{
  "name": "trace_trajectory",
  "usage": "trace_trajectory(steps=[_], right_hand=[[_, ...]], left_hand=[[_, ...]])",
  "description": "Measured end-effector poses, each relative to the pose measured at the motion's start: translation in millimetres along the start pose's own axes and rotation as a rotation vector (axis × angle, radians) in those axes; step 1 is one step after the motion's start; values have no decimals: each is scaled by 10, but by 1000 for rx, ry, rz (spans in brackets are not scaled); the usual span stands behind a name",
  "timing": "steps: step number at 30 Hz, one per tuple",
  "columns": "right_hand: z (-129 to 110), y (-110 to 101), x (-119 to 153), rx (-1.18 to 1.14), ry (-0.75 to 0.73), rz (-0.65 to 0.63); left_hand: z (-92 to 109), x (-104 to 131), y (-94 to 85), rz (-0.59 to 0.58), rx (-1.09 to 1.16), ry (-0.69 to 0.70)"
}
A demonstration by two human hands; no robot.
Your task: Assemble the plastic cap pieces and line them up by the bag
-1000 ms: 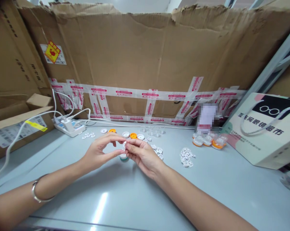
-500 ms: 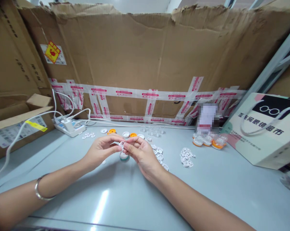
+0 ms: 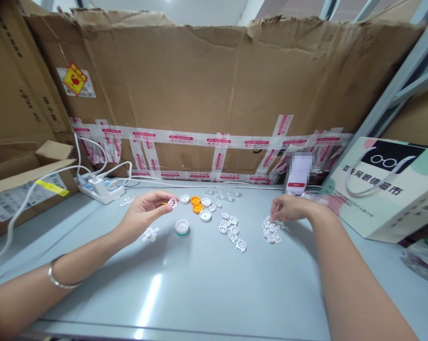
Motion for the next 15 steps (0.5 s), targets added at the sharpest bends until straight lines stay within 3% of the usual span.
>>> trace_trajectory(steps=[4,15], right_hand=[[-7,183,-102,-18,48,-233],[-129,253,-186,-16,-31,-153]], left_hand=[[7,0,3,-6,-13,6],[15,-12,-14,-1,-19,-22]])
Point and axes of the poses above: each hand's wrist, its own x-axis away from the middle knuckle, its own y-axis out of the palm, z = x × y, the point moved 3 cm from there along -x, towards the middle knuckle, and after that the axes turned 2 degrees about z, right-handed, at the moved point
